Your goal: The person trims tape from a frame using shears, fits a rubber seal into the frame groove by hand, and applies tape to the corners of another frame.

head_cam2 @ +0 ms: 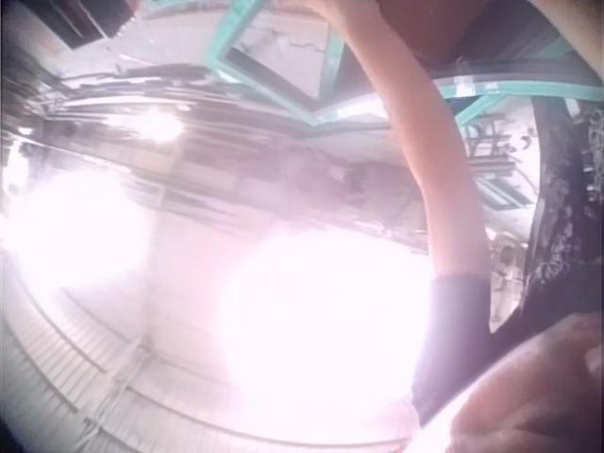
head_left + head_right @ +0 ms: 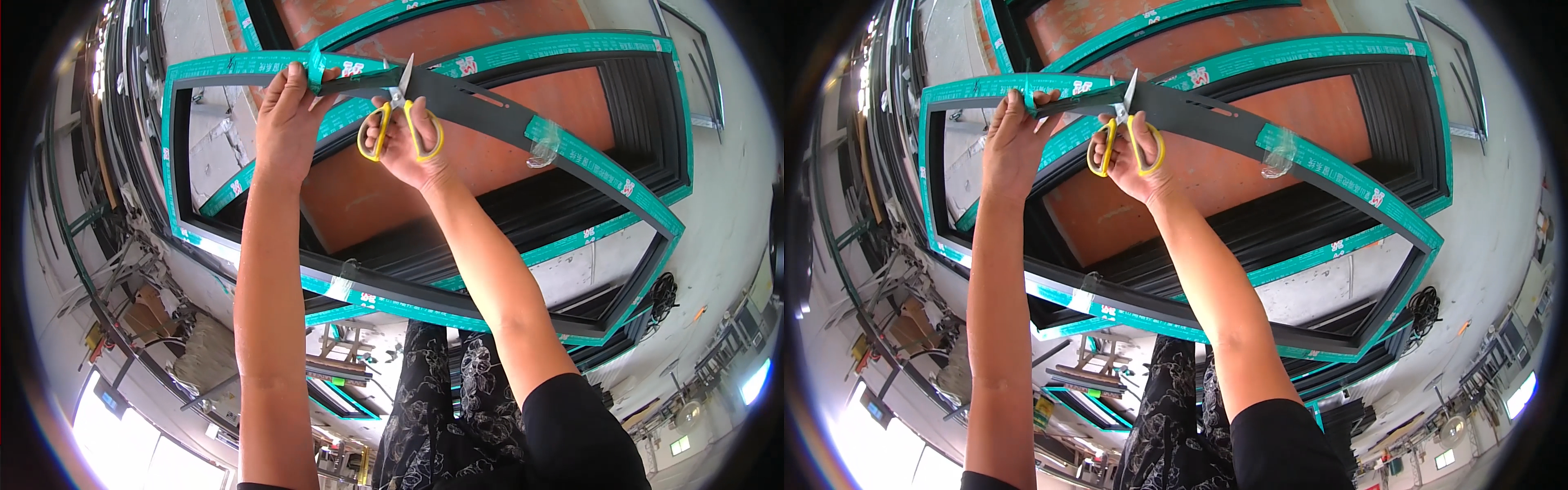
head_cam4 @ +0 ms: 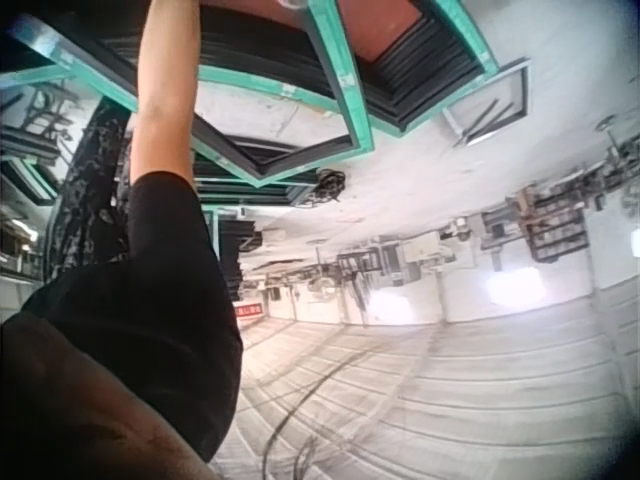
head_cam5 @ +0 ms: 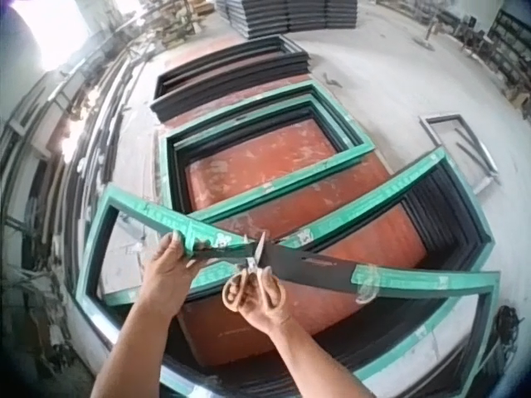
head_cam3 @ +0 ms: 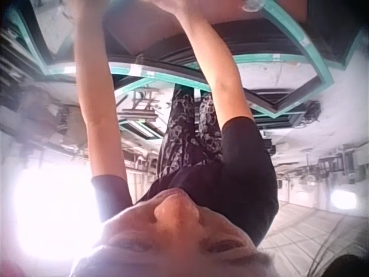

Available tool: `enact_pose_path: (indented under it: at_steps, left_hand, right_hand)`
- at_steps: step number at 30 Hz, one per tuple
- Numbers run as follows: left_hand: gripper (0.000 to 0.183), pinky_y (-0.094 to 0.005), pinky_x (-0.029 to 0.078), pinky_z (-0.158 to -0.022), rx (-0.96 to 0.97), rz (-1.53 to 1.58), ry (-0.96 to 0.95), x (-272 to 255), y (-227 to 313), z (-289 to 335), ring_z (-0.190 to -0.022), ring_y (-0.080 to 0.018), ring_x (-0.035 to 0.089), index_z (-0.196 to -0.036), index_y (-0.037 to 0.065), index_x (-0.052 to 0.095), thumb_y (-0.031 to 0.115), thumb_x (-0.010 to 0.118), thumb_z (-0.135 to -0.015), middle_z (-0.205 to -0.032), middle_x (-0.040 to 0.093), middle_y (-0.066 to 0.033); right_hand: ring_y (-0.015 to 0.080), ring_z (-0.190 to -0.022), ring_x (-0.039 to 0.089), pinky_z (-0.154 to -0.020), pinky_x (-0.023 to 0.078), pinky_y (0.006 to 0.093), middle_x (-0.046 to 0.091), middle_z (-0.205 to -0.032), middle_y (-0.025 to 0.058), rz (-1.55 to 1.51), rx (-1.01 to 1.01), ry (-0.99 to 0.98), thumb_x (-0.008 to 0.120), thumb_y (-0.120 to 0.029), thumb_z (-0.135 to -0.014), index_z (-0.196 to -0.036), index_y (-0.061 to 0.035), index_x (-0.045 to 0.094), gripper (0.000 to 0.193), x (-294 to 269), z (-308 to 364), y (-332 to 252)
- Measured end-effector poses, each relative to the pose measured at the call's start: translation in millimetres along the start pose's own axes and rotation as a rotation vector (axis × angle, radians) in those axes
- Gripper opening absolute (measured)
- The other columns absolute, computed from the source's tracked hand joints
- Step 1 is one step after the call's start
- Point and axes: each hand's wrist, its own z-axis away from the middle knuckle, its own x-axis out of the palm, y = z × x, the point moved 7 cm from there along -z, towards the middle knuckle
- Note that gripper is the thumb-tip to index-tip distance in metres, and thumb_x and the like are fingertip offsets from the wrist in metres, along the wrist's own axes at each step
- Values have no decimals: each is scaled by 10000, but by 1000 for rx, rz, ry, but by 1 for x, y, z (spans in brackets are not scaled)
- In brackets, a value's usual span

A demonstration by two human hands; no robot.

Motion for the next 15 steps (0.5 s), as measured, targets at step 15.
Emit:
enact_pose_path:
  at_steps: [15]
  left_hand:
    - [176,-459,439,-1050,-109,252,101,-41,-39,52,-985,-245,581,-1000,91,584,238,494,-1034,-879,572,-63]
  right_hand:
    - [187,-708,576,-706,466,298,607,-740,84,122,-25,128,629,-537,-900,-1110,-1,585,577,8,22,1]
